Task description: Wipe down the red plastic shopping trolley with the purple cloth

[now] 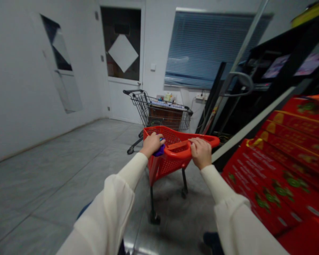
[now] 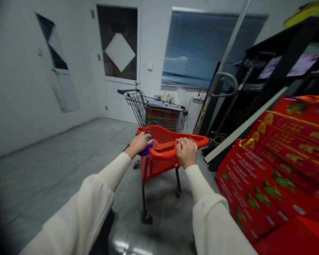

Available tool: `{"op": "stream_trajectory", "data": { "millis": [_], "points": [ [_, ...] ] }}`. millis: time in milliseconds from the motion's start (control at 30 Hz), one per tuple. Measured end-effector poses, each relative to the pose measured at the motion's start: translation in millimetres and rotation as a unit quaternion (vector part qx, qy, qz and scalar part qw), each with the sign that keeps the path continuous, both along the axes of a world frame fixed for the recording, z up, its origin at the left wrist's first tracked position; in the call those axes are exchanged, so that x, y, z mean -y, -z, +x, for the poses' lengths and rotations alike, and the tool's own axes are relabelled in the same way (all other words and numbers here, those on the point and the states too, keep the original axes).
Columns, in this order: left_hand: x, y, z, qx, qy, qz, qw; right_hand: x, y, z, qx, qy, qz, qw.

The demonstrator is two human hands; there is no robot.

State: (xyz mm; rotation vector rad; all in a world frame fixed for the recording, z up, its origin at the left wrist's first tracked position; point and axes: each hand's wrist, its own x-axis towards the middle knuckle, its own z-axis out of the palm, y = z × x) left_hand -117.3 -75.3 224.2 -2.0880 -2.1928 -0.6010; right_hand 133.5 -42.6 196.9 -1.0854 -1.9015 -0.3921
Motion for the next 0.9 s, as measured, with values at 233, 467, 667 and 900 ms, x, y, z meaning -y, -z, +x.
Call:
{"op": "stream_trajectory", "data": {
  "millis": [233, 467, 667, 900],
  "points": [
    [51, -20.5, 43, -0.027, 0.04, 0.056, 0.997, 5, 9.7, -13, -0.006, 0.03, 0.015, 0.999],
    [66, -35.1, 44, -0.095, 0.013, 0.048, 0.994, 23, -1.9, -31, 0.024, 0.073, 0.017, 0.997],
    [46, -39.1, -5, -0.096, -0.036, 0.008, 0.995, 11, -27.7, -21, 0.175, -0.053, -0.033, 0.983],
    [51, -34.5, 7, -0.089, -0.107, 0.056, 0.989, 7, -17.7, -35, 0.158, -0.011, -0.001, 0.987]
  ]
}}
